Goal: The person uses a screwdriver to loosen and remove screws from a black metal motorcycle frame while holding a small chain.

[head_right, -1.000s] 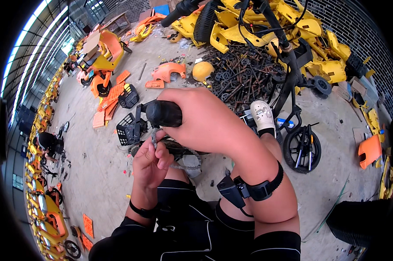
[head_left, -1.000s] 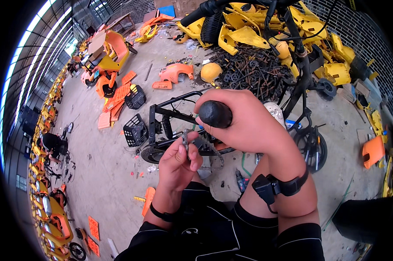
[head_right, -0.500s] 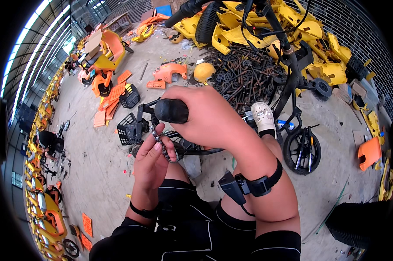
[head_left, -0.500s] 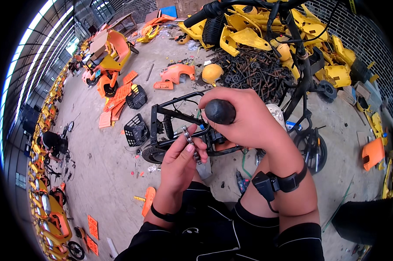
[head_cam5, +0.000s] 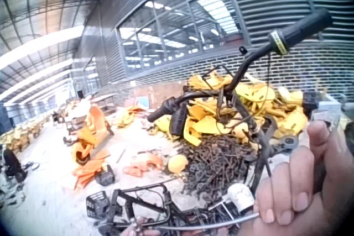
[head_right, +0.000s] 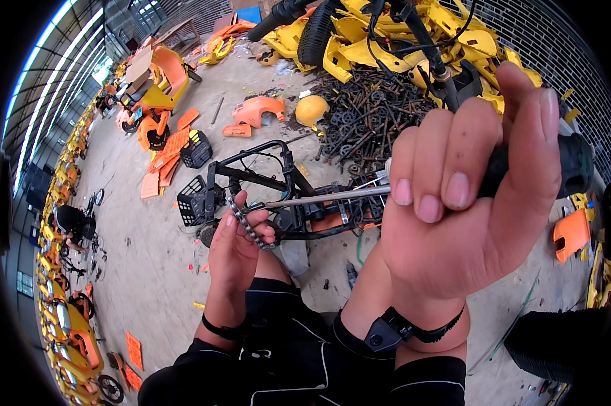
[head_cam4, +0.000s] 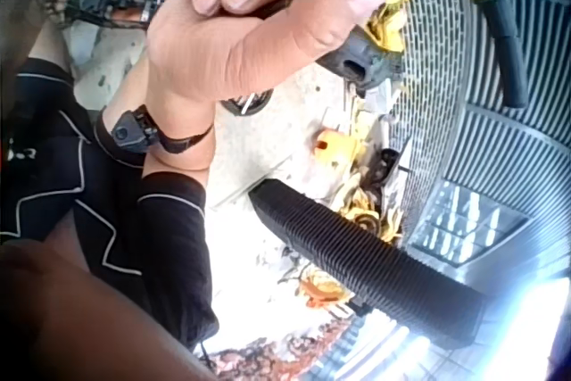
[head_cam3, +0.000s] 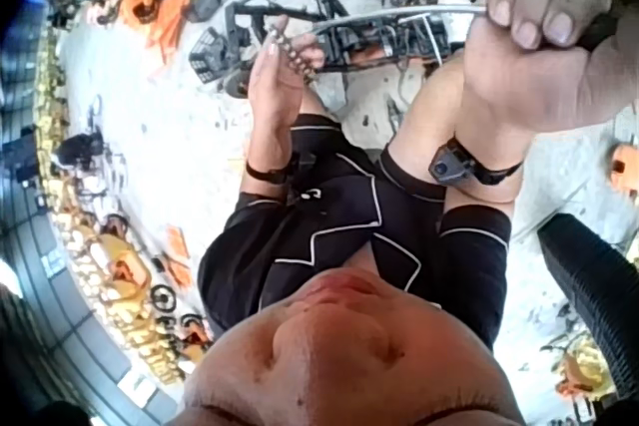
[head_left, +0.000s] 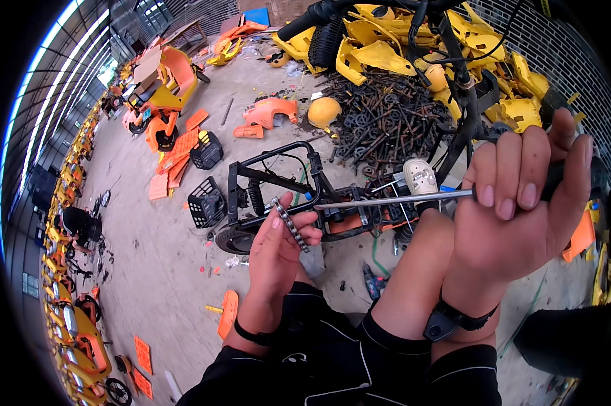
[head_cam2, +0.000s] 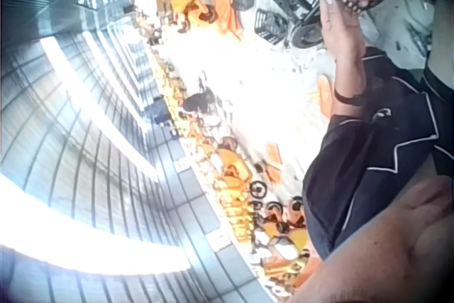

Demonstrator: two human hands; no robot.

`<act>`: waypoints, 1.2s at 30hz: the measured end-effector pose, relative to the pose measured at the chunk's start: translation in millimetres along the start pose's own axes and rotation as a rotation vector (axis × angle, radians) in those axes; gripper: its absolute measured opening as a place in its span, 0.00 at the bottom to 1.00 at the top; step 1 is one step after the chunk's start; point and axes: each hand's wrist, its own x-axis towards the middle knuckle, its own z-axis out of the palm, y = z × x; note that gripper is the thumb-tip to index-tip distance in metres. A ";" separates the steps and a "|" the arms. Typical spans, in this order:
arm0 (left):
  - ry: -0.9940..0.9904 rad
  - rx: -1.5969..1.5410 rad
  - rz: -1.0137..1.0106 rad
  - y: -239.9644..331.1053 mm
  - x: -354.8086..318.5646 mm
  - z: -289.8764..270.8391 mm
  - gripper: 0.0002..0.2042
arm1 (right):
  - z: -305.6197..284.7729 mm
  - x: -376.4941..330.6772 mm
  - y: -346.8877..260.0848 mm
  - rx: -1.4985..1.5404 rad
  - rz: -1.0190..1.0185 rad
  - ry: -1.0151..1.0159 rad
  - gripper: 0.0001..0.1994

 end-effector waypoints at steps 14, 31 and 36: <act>0.015 -0.134 -0.038 -19.1 -4.1 2.6 0.19 | 5.3 -12.2 -11.8 0.046 0.092 -0.124 0.16; -0.021 -0.276 0.036 -28.3 -1.4 10.9 0.16 | 14.1 -20.6 -26.3 -0.009 0.040 -0.106 0.17; -0.013 -0.263 0.041 -27.7 -2.3 13.0 0.16 | 13.8 -21.3 -27.1 -0.009 0.062 -0.127 0.18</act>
